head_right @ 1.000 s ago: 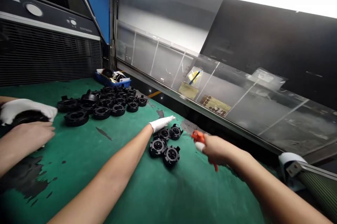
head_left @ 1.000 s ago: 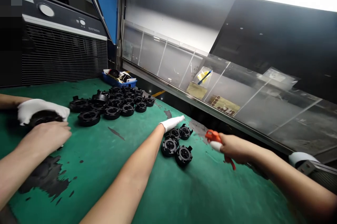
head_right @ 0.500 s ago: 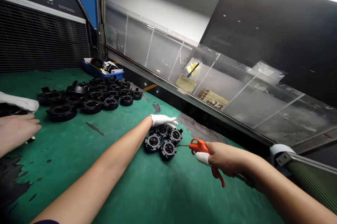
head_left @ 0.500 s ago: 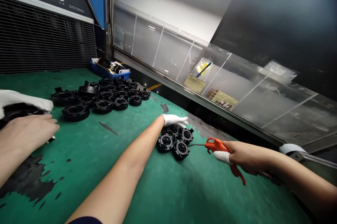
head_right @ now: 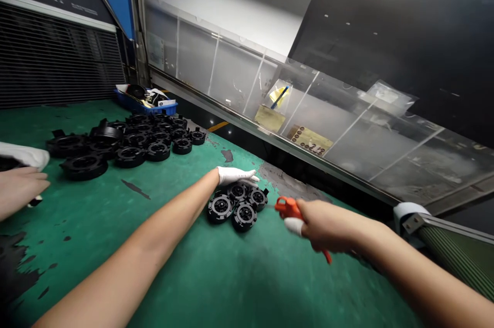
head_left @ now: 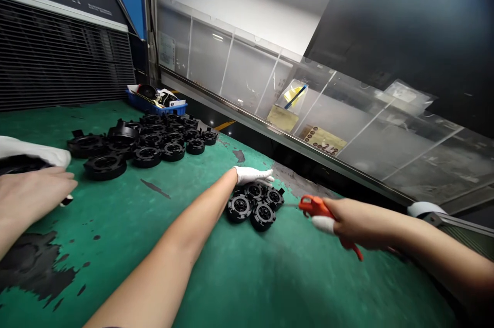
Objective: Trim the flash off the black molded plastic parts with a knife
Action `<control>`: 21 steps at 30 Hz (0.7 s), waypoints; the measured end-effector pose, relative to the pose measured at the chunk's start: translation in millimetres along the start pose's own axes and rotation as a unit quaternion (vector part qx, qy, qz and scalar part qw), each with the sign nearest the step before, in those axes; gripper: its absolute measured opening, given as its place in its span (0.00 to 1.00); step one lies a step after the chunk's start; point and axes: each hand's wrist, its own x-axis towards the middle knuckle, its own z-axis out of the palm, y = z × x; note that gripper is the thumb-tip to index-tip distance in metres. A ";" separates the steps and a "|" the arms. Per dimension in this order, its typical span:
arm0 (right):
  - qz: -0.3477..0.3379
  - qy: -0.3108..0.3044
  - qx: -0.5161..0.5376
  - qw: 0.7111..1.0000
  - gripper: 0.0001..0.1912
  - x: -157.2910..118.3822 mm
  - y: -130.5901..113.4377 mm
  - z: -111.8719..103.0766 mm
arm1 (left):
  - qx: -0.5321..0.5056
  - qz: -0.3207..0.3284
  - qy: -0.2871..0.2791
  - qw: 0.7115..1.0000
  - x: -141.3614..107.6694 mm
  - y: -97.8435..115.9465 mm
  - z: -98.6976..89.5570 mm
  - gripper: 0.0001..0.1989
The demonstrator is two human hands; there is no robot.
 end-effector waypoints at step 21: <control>-0.033 0.021 -0.018 0.999 0.25 20.6 -35.1 -9.9 | -0.002 0.011 -0.016 1.000 -23.3 2.1 10.5 0.35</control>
